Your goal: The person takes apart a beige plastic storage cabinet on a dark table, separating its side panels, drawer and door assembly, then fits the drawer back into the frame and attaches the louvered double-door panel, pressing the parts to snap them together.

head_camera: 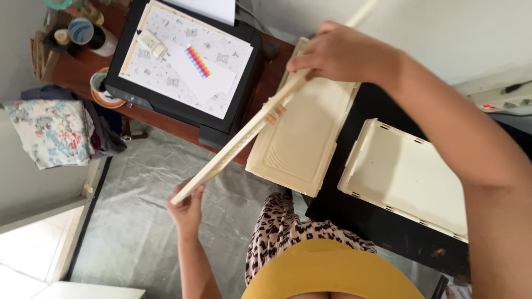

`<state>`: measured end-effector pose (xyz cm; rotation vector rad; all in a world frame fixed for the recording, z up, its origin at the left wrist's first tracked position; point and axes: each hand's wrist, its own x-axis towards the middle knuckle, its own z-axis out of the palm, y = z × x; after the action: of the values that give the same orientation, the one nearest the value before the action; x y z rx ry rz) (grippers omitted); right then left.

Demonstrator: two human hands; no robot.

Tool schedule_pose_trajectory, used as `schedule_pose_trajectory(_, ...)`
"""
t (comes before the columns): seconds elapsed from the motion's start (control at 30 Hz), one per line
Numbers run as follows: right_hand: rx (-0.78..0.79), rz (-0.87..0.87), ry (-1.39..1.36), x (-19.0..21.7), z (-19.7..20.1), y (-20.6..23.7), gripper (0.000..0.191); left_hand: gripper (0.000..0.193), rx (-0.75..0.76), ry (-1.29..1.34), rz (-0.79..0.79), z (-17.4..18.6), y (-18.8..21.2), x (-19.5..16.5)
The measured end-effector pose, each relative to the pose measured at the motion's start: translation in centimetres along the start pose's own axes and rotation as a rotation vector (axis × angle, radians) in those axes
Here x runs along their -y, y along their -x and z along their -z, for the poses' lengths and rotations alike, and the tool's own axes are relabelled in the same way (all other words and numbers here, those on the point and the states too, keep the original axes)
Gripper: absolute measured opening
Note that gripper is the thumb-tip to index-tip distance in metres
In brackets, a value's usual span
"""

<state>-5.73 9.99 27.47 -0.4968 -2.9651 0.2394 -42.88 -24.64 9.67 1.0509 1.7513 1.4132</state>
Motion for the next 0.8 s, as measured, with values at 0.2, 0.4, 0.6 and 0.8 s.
schedule_pose_trajectory(0.2,-0.111,0.072,0.198,-0.2,-8.1,-4.1,0.024,0.025,0.034,-0.220,0.059,-1.2,2.6,0.7)
schedule_pose_trajectory(0.4,-0.139,0.053,0.269,-0.1,-15.3,-4.7,0.022,0.034,0.140,-0.277,-0.007,-3.4,4.6,1.0)
schedule_pose_trajectory(0.6,-0.098,0.015,0.337,0.6,-20.1,-3.7,0.021,0.029,0.166,-0.242,0.178,-4.2,6.5,4.5)
schedule_pose_trajectory(0.8,-0.029,-0.065,0.257,2.4,-22.1,-3.1,0.028,0.024,0.173,-0.192,0.246,-4.0,9.5,8.1)
